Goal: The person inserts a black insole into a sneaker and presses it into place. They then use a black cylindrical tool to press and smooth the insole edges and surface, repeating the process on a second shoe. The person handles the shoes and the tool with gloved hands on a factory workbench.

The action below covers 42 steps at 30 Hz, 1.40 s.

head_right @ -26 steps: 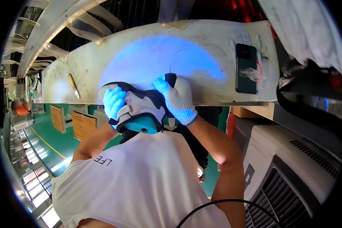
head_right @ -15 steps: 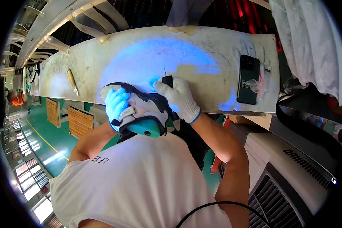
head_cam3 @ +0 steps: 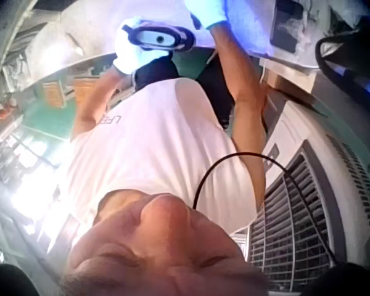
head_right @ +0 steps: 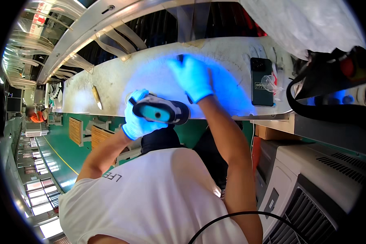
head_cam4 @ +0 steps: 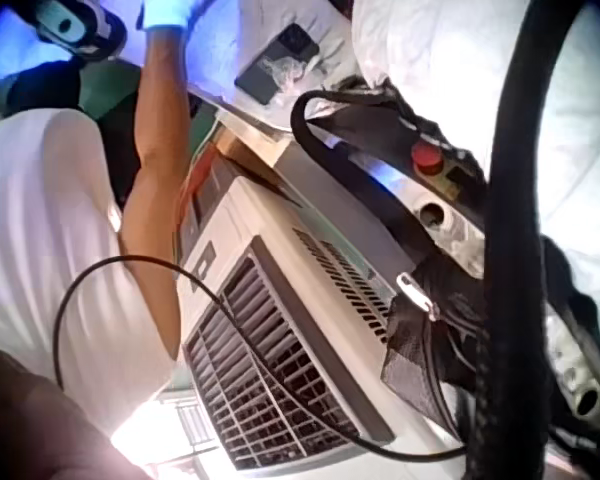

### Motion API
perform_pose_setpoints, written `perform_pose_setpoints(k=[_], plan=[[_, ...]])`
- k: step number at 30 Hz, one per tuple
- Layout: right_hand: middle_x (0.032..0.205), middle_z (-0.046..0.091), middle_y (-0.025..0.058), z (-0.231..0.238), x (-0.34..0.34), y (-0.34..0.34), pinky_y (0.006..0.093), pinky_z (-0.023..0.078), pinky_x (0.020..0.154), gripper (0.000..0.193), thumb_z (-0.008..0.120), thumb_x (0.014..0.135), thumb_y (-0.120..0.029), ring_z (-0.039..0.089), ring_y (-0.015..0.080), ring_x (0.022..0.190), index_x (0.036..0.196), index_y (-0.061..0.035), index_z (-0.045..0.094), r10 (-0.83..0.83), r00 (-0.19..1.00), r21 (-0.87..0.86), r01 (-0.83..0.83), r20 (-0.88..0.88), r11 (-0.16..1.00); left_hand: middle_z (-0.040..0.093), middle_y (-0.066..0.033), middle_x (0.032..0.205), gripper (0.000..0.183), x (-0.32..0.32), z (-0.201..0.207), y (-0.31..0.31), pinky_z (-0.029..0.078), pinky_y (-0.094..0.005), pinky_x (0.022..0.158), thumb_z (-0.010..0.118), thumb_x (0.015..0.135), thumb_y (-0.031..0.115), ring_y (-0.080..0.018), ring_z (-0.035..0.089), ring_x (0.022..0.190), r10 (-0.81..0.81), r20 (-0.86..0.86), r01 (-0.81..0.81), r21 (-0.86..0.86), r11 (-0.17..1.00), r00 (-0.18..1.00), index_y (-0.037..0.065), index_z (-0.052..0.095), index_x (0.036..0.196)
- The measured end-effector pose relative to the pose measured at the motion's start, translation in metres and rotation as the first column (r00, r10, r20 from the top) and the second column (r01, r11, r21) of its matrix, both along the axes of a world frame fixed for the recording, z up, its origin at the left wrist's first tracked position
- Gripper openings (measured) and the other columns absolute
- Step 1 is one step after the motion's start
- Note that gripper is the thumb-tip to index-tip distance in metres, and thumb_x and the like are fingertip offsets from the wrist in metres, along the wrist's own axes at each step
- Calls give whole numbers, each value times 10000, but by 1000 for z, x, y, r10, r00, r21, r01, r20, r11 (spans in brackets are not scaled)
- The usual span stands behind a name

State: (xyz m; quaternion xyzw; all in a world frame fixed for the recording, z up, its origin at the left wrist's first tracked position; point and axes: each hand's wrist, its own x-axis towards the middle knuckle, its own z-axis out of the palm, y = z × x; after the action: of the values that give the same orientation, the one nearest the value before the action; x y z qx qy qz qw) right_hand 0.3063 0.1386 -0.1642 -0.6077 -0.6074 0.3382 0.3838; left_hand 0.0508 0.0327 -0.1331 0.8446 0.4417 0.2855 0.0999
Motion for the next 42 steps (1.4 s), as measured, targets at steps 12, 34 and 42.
perform_pose_setpoints(k=[12, 34, 42], plan=[[982, 824, 185, -53, 90, -5, 476, 600, 803, 463, 863, 958, -421, 799, 337, 879, 1115, 9, 795, -222, 959, -101, 206, -175, 973, 699, -254, 1498, 1119, 39, 85, 100, 524, -486, 1194, 967, 742, 661, -448, 674, 1386, -85, -222, -67, -601, 796, 971, 33, 573, 1580], [1039, 746, 59, 39, 19, -106, 283, 526, 571, 401, 815, 1062, -263, 643, 116, 646, 1369, -32, 699, -278, 865, -210, 206, -418, 956, 580, -261, 1635, 1269, -5, 78, 58, 473, -512, 1259, 973, 704, 507, -456, 558, 1510, -133, -200, 78, -261, 962, 971, 54, 388, 1735], [999, 772, 96, 19, 26, -120, 294, 490, 519, 358, 745, 1115, -299, 640, 121, 576, 1306, 3, 724, -336, 837, -193, 278, -432, 941, 741, -218, 1438, 971, 4, 55, 49, 580, -479, 1120, 890, 833, 603, -420, 727, 1300, 117, -113, -153, -398, 905, 987, 78, 611, 1601]])
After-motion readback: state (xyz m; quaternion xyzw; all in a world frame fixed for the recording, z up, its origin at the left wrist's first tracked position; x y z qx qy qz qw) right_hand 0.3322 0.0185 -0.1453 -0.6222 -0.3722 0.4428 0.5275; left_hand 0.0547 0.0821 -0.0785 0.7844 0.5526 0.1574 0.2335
